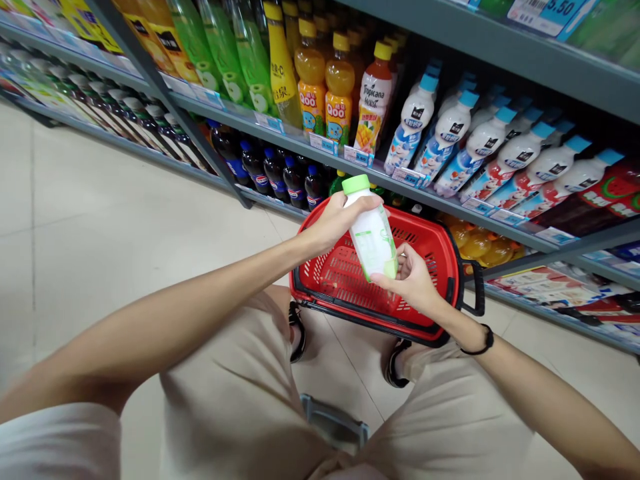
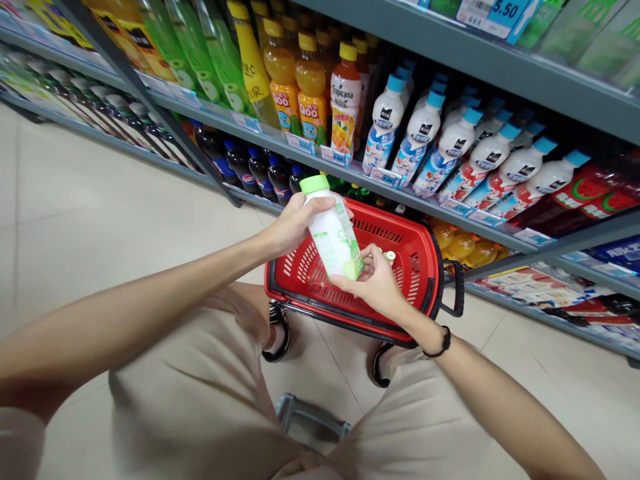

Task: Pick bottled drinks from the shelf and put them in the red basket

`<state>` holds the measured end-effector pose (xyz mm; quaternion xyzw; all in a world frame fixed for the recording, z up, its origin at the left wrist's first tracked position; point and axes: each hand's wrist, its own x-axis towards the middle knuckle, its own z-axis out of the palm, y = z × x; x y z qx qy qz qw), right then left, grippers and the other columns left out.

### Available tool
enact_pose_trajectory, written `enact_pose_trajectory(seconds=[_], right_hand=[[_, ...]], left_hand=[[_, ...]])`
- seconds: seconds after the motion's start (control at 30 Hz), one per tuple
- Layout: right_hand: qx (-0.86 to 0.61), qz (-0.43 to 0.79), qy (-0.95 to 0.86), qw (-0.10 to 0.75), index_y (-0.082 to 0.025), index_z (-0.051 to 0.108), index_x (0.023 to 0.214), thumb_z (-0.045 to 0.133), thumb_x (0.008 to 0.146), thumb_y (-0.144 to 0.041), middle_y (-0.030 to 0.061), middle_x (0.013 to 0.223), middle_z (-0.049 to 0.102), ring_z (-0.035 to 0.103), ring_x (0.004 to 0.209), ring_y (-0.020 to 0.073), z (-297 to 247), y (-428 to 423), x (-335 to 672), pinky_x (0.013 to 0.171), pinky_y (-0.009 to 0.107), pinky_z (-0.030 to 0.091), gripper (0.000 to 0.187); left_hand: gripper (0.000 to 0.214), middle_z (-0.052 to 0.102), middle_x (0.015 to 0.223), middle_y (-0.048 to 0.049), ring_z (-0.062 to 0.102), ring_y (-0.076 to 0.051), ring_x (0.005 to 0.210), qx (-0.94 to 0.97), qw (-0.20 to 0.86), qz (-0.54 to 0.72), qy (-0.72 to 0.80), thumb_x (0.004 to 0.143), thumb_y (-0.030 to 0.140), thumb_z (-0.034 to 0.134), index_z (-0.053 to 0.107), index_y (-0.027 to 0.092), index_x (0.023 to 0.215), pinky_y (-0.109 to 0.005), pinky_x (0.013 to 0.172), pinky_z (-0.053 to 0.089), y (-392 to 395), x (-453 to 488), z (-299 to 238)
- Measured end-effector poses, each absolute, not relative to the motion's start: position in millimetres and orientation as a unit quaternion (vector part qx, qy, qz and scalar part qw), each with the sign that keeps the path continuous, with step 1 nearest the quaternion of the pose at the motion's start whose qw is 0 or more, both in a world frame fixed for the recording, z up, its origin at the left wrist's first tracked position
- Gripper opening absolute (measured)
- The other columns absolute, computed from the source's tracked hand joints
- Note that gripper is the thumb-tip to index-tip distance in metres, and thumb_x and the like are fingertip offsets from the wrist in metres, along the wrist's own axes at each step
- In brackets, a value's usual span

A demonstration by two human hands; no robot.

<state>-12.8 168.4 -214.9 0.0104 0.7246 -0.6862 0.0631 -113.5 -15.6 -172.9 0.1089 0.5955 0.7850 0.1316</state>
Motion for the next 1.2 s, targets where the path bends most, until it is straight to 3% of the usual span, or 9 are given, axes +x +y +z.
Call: enact_pose_trajectory(seconds=[0.13, 0.3, 0.43, 0.67, 0.9, 1.1, 1.2], right_hand=[[-0.026, -0.734, 0.666, 0.132, -0.028, 0.035, 0.094, 0.102, 0.065, -0.052, -0.0063, 0.077, 0.070, 0.058, 0.046, 0.0105, -208.4, 166.3, -13.2, 0.038, 0.022, 0.046, 0.077], [-0.071, -0.763, 0.604, 0.218, -0.026, 0.046, 0.107, 0.093, 0.078, -0.057, -0.0080, 0.063, 0.065, 0.054, 0.042, 0.0107, -197.8, 167.9, -12.7, 0.038, 0.020, 0.043, 0.064], [-0.099, -0.782, 0.539, 0.298, -0.019, 0.059, 0.089, 0.076, 0.087, -0.072, -0.0018, 0.061, 0.062, 0.057, 0.045, 0.0131, -192.5, 172.1, -12.7, 0.037, 0.023, 0.042, 0.056], [-0.088, -0.770, 0.599, 0.203, -0.019, 0.062, 0.086, 0.083, 0.086, -0.069, -0.0017, 0.059, 0.062, 0.055, 0.041, 0.0118, -194.9, 174.1, -13.1, 0.038, 0.023, 0.041, 0.055], [-0.064, -0.749, 0.627, 0.205, -0.019, 0.060, 0.084, 0.091, 0.072, -0.071, -0.0046, 0.059, 0.058, 0.041, 0.036, 0.0064, -198.5, 172.5, -11.5, 0.034, 0.022, 0.029, 0.061], [-0.052, -0.719, 0.668, 0.185, -0.020, 0.062, 0.092, 0.092, 0.074, -0.063, -0.0048, 0.062, 0.059, 0.042, 0.044, 0.0080, -198.1, 167.0, -8.7, 0.039, 0.023, 0.032, 0.055], [-0.031, -0.707, 0.691, 0.150, -0.021, 0.063, 0.095, 0.096, 0.069, -0.057, -0.0012, 0.072, 0.065, 0.055, 0.058, 0.0136, -198.0, 165.5, -9.1, 0.048, 0.026, 0.044, 0.056]], left_hand=[[0.046, 0.080, 0.089, -0.0109, 0.075, -0.022, 0.073, 0.083, 0.142, 0.823, 0.544, 0.070, 0.049, 0.083, 0.070, 0.012, 0.094, -0.035, 0.070, 0.064, -12.2, -111.8, -169.9], [0.052, 0.081, 0.088, -0.0097, 0.076, -0.022, 0.071, 0.075, 0.156, 0.829, 0.531, 0.071, 0.058, 0.081, 0.068, 0.015, 0.097, -0.034, 0.070, 0.065, -10.6, -112.2, -169.0], [0.057, 0.082, 0.094, -0.0107, 0.078, -0.024, 0.078, 0.064, 0.193, 0.829, 0.522, 0.072, 0.064, 0.079, 0.068, 0.017, 0.101, -0.035, 0.074, 0.065, -9.6, -112.3, -168.5], [0.060, 0.081, 0.091, -0.0122, 0.079, -0.026, 0.081, 0.068, 0.193, 0.825, 0.526, 0.074, 0.070, 0.079, 0.066, 0.017, 0.099, -0.038, 0.079, 0.066, -7.9, -115.6, -169.7], [0.057, 0.079, 0.082, -0.0092, 0.076, -0.024, 0.076, 0.071, 0.201, 0.822, 0.528, 0.071, 0.067, 0.082, 0.068, 0.016, 0.093, -0.036, 0.076, 0.064, -6.5, -110.6, -167.2], [0.046, 0.081, 0.086, -0.0118, 0.077, -0.025, 0.076, 0.104, 0.182, 0.817, 0.538, 0.076, 0.057, 0.079, 0.070, 0.014, 0.091, -0.036, 0.074, 0.064, -10.7, -111.7, -168.8], [0.044, 0.083, 0.092, -0.0124, 0.080, -0.027, 0.081, 0.105, 0.178, 0.820, 0.533, 0.077, 0.053, 0.080, 0.069, 0.015, 0.097, -0.037, 0.074, 0.065, -13.1, -112.4, -169.4]])
